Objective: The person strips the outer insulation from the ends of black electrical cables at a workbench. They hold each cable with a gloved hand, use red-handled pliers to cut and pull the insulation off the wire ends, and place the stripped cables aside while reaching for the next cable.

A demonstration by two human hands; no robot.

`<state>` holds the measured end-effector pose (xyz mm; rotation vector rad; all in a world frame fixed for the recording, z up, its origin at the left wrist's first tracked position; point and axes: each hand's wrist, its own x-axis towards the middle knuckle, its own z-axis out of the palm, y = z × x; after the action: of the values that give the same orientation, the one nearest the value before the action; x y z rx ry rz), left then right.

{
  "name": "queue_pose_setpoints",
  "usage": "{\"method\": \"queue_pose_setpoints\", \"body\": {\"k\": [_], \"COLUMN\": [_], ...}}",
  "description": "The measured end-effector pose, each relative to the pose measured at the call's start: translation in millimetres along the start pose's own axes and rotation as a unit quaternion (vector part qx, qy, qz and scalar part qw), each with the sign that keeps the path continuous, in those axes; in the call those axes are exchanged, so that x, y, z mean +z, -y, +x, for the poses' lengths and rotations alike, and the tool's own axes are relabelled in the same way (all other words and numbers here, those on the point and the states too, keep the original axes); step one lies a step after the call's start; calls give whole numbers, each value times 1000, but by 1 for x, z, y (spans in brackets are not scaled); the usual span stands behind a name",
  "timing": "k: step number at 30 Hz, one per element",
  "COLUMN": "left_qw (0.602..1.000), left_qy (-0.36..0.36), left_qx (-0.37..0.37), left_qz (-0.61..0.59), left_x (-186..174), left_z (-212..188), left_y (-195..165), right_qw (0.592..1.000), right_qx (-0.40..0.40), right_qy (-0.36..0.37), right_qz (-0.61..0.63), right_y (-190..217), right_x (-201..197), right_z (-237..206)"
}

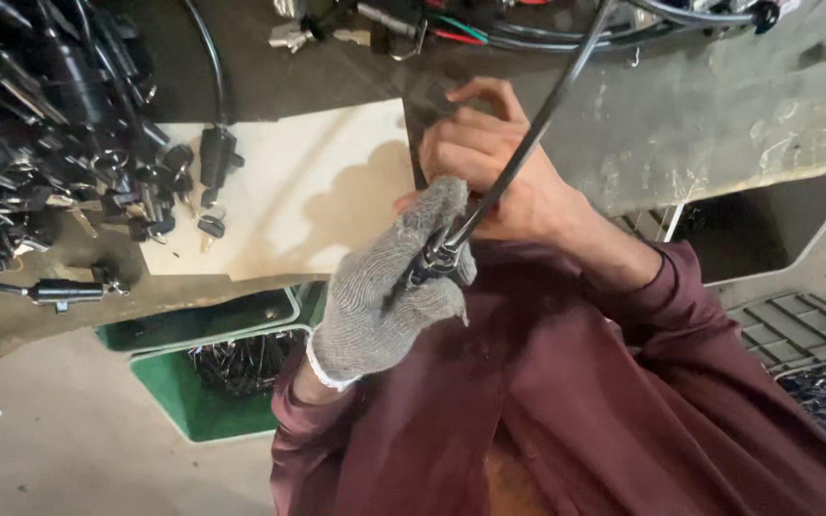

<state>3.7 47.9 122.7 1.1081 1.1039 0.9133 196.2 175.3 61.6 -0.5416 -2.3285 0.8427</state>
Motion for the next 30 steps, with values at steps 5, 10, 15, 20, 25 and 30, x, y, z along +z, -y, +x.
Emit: {"method": "queue_pose_setpoints", "body": {"k": [5, 10, 15, 20, 25, 30], "left_qw": [996, 885, 800, 755, 641, 788], "left_qy": [-32, -151, -334, -413, -336, -231], "left_qx": [83, 88, 43, 55, 120, 132], "left_qz": [-22, 431, 497, 506, 680, 555], "left_x": [7, 8, -27, -97, -87, -27], "left_z": [2, 10, 9, -7, 26, 81], "left_y": [8, 13, -21, -24, 23, 10], "right_qw": [991, 987, 959, 947, 931, 966], "right_qx": [67, 154, 162, 85, 88, 63], "right_qy": [57, 41, 44, -10, -33, -60], "right_qz": [97, -25, -227, -310, -352, -245], "right_y": [2, 15, 17, 7, -15, -1], "right_x": [-8, 1, 1, -32, -48, -76], "right_z": [-7, -8, -5, 5, 28, 33]}}
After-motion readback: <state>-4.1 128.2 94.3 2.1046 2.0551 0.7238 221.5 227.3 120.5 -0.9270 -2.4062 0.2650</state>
